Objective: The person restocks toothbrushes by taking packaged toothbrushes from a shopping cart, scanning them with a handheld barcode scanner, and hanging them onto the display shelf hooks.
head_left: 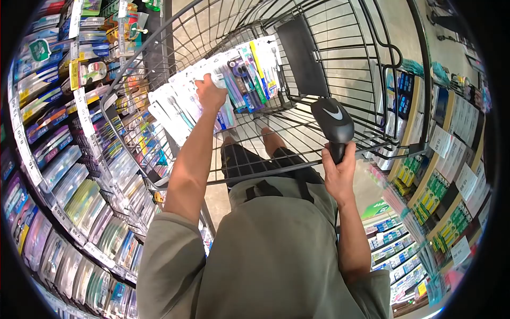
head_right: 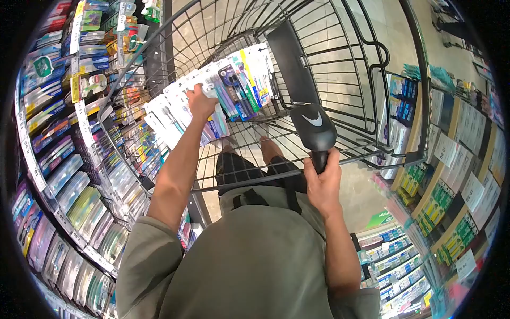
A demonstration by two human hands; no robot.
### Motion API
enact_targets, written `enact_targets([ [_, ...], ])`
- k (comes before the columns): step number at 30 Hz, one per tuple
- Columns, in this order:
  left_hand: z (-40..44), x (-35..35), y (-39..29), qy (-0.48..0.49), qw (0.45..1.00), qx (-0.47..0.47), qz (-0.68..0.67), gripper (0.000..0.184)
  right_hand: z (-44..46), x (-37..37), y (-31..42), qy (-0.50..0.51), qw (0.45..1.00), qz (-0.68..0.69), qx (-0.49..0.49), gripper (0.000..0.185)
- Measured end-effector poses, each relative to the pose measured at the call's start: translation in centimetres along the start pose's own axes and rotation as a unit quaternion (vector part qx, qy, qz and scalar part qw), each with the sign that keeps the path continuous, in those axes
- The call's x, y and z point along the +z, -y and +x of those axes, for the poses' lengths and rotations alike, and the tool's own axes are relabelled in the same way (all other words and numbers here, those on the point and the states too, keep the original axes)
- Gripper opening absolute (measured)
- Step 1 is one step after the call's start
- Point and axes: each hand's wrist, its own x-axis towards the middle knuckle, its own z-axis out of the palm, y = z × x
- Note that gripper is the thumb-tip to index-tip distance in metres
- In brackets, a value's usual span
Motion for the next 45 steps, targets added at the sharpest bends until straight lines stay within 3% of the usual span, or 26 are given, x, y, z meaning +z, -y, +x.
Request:
enact_targets([
  [5,-0.1,-1.1,1.4,-0.023,0.998,0.047,-0.029,0.08,0.0,0.2,-0.3,-0.008,0.999,0.004,-0.041,0.031],
  [7,-0.4,-3.3,0.6,0.029,0.998,0.018,-0.054,0.082,0.1,0.1,-0.8,0.003,0.999,0.016,-0.047,0.03],
  [12,-1.2,-8.5,-0.3,-0.074,0.987,0.087,-0.113,0.078,-0.4,-0.2,0.3,0.014,0.999,0.019,-0.036,0.033],
  [13,-2.9,-12.6,-2.9,-0.025,0.986,0.043,-0.157,0.078,-0.4,-0.2,0.3,0.02,0.998,0.014,-0.054,0.036],
  [14,-3.2,-13.0,-2.2,-0.08,0.981,0.069,-0.163,0.074,0.1,-0.5,-1.9,0.013,0.996,-0.03,-0.085,0.039],
  [15,-1.4,-11.3,1.3,-0.102,0.946,0.24,-0.194,0.07,0.9,-0.4,-4.4,0.01,0.99,-0.068,-0.123,0.043],
  [16,-1.2,-12.7,2.1,0.013,0.924,0.182,-0.337,0.068,1.2,-0.3,-4.4,0.011,0.983,-0.084,-0.16,0.045],
  [17,-3.4,-15.3,-0.7,-0.048,0.852,0.147,-0.5,0.073,1.2,-0.3,-3.6,0.008,0.975,-0.099,-0.199,0.047],
  [19,-5.9,-21.1,-2.6,-0.03,0.87,0.082,-0.484,0.073,0.7,0.0,-2.2,0.029,0.983,-0.017,-0.181,0.046],
  [21,-7.4,-23.6,-2.5,0.001,0.771,0.094,-0.63,0.071,0.9,-0.2,-3.1,0.074,0.992,0.062,-0.082,0.044],
  [25,-12.6,-29.7,-2.4,-0.023,0.793,0.088,-0.602,0.072,0.8,-0.4,-2.7,0.079,0.988,0.049,-0.127,0.043],
  [32,-19.2,-33.7,2.1,-0.069,0.788,0.089,-0.606,0.076,1.8,-0.7,-4.0,0.078,0.988,0.004,-0.13,0.043],
  [40,-22.5,-33.8,5.9,-0.166,0.623,0.048,-0.763,0.057,1.3,-0.6,-3.0,0.085,0.986,0.028,-0.143,0.039],
  [43,-23.2,-33.0,6.9,-0.17,0.606,0.04,-0.776,0.055,0.7,-0.6,-1.8,0.089,0.984,0.027,-0.155,0.038],
  [45,-23.4,-32.6,7.0,-0.168,0.61,0.033,-0.773,0.056,0.7,-0.1,-1.8,0.058,0.978,0.034,-0.199,0.024],
])
